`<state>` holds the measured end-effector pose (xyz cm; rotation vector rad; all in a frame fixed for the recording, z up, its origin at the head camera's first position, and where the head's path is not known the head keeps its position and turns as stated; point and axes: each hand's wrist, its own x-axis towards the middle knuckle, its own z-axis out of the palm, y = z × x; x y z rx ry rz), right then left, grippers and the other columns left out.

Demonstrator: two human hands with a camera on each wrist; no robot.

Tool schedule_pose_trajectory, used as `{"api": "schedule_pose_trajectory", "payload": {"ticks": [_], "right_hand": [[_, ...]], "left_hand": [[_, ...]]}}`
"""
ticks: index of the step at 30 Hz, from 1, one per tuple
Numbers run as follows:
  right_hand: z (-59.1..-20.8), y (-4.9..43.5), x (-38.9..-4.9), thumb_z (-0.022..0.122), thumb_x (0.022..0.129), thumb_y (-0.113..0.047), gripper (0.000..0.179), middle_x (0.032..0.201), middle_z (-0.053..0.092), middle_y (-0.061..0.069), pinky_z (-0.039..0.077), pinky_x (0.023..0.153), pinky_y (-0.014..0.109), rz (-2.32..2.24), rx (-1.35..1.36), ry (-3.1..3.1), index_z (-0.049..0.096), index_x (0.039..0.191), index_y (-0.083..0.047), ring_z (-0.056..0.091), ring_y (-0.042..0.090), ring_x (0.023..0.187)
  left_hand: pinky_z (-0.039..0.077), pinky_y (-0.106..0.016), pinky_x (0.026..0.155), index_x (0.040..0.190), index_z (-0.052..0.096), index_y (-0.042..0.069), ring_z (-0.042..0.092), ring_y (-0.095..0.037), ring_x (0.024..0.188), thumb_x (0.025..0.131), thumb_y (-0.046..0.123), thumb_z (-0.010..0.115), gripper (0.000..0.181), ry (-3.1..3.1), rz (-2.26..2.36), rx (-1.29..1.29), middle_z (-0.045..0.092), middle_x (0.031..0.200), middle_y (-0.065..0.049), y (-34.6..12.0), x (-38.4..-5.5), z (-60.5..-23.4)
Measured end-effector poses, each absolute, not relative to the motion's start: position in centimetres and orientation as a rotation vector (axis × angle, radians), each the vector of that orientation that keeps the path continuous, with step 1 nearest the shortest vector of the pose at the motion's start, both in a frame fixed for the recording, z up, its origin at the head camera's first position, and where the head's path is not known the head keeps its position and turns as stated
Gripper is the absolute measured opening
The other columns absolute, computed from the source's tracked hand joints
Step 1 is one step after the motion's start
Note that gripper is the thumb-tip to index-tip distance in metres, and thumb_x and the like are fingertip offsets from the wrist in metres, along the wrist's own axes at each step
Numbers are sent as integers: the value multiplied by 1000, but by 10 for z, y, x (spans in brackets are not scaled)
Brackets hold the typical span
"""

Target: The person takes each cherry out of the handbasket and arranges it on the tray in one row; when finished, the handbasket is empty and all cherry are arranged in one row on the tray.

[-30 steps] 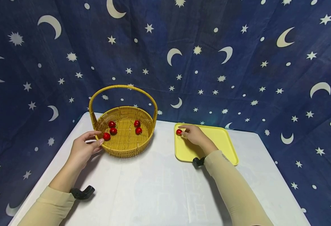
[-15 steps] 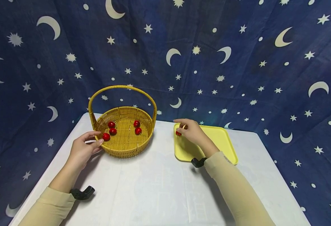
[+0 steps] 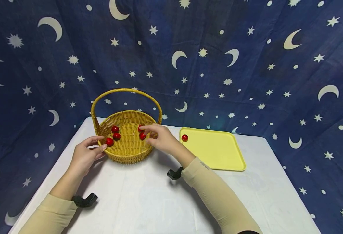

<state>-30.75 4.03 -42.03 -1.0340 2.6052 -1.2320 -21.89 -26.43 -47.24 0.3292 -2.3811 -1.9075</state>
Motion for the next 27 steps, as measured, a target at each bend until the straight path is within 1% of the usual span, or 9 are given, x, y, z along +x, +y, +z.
{"api": "schedule_pose_trajectory", "payload": {"ticks": [4,7,10,12,17,19,21,25,27], "right_hand": [[-426,8,-321,79,97,-5,58,134,71,11,63,101,37,-1230,-981,2549,62,151,-19,69,28,120],[-431,-8,-333,78,98,-5,66,141,69,11,60,109,42,-1159,-905,2571,55,158,-22,66,27,130],[-435,-17,-344,76,99,-4,72,144,67,9,60,107,39,-1008,-838,2650,47,163,-23,65,25,131],[-436,-21,-350,76,99,-5,74,143,67,9,61,102,39,-894,-812,2695,45,164,-22,66,24,127],[-435,-24,-356,76,97,-5,70,138,69,8,58,93,35,-682,-793,2718,51,161,-21,65,22,116],[-434,-24,-357,75,96,-3,67,137,69,8,57,93,32,-648,-791,2700,55,158,-22,65,20,116],[-434,-24,-357,75,96,-2,64,137,70,7,58,91,30,-625,-802,2675,59,154,-22,65,19,117],[-436,-25,-356,74,97,-2,52,133,73,6,62,96,30,-545,-863,2642,68,145,-22,68,20,120],[-438,-25,-352,75,97,-2,47,126,75,4,61,96,29,-494,-902,2640,73,139,-21,68,19,115]], "left_hand": [[67,-24,85,149,57,-2,67,1,91,103,11,74,51,-2383,-1900,326,52,140,-25,-265,-219,-473],[67,-23,85,150,56,-2,68,2,91,103,12,74,52,-2376,-1912,320,52,141,-26,-265,-218,-472],[67,-23,85,150,56,-1,68,2,91,103,13,74,52,-2378,-1913,323,51,142,-26,-265,-218,-472],[66,-22,85,151,57,0,67,3,91,103,13,73,52,-2384,-1906,325,51,143,-27,-266,-217,-472],[66,-21,83,151,56,1,66,4,89,104,14,73,52,-2400,-1895,329,51,144,-27,-265,-219,-473],[67,-21,83,152,56,1,65,5,88,104,14,73,53,-2399,-1900,329,51,144,-26,-265,-220,-474],[67,-21,83,152,55,1,65,5,88,104,13,73,53,-2396,-1905,328,51,145,-26,-266,-221,-475],[66,-20,82,153,55,1,64,5,89,104,13,72,53,-2402,-1896,334,51,145,-25,-267,-221,-476],[67,-21,83,153,55,1,64,5,89,104,13,72,53,-2415,-1889,339,51,145,-25,-267,-220,-477]]}}
